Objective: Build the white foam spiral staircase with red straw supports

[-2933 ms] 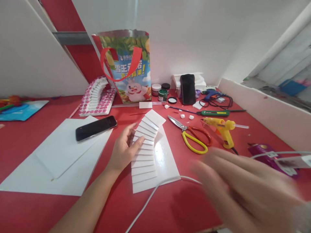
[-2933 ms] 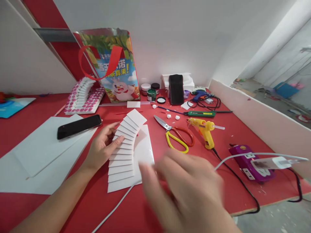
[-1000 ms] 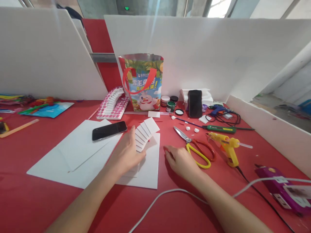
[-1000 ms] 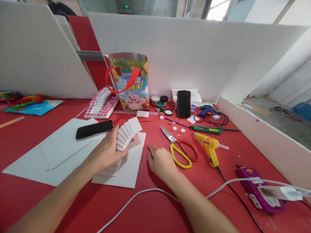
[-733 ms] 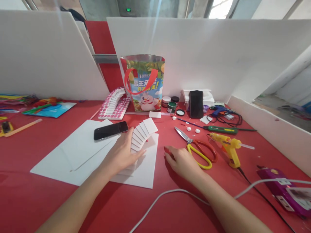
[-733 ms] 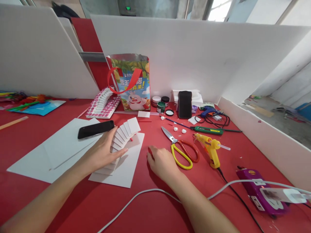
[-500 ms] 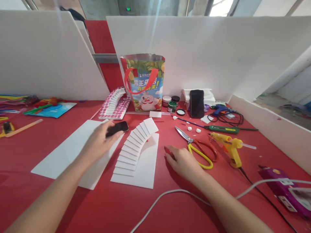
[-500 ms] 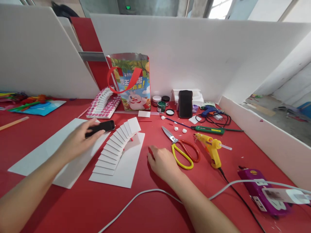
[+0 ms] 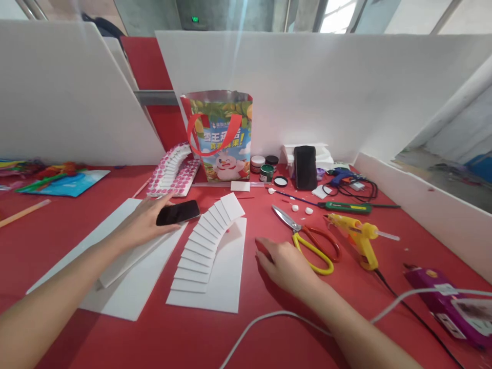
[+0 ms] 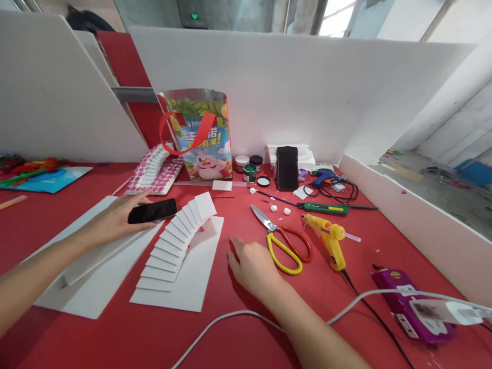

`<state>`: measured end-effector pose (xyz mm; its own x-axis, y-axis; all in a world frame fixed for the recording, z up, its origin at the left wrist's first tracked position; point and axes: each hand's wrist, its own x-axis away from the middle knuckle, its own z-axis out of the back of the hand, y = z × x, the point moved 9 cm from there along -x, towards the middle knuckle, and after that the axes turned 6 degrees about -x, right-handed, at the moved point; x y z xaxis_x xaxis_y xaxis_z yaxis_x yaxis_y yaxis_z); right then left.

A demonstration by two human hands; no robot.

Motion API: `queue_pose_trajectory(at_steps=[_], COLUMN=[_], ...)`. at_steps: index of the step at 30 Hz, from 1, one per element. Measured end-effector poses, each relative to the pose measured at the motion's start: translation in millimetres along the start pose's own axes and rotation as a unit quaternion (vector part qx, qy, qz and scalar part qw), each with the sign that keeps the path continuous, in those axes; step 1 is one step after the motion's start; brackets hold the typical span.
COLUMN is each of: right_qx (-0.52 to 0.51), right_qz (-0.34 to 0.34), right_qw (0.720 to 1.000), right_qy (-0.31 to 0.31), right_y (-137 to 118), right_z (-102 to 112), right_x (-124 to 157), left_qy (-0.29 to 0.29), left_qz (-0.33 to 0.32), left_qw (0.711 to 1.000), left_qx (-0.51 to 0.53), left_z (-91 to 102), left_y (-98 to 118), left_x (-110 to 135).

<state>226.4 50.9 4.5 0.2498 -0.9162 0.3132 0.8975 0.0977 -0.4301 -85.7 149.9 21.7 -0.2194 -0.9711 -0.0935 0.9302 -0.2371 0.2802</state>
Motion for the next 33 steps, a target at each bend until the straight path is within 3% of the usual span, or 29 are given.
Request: queue_pose_trajectory(at_steps=[4, 7, 11, 14, 19, 23, 26, 30, 33], right_qx=[-0.007, -0.012, -0.022, -0.031, -0.037, -0.041, -0.043, -0.040, -0.029], right_qz=[0.003, 0.008, 0.003, -0.005, -0.007, -0.005, -0.007, -0.003, 0.000], right_qw=[1.000, 1.000, 1.000, 1.000, 0.999, 0.999, 0.999, 0.999, 1.000], right_qy=[0.002, 0.007, 0.010, 0.002, 0.004, 0.006, 0.001, -0.001, -0.003], right_y=[0, 2, 7, 9, 11, 11, 10, 9, 7], right_z=[-1, -3, -5, -5, -5, -5, -4, -2, -3], right_x=[-1, -4, -6, -6, -6, -6, -5, -5, -6], left_qy=[-0.024, 0.000, -0.001, 0.005, -0.015, -0.039, -0.003, 0.070, -0.010], left_qz=[-0.018, -0.049, -0.089, -0.116, -0.134, -0.105, -0.052, 0.089, 0.182], left_qw=[1.000, 0.999, 0.993, 0.990, 0.986, 0.988, 0.991, 0.979, 0.966], left_qx=[-0.009, 0.021, 0.072, 0.079, 0.098, 0.106, 0.126, 0.172, 0.185], left_z=[-3.1, -8.2, -30.1, -43.0, -53.5, -51.2, -31.0, 0.2, -12.9], left_y=[20, 42, 65, 70, 63, 63, 64, 51, 53], left_x=[-31, -66, -106, -119, -122, -117, -102, -44, 14])
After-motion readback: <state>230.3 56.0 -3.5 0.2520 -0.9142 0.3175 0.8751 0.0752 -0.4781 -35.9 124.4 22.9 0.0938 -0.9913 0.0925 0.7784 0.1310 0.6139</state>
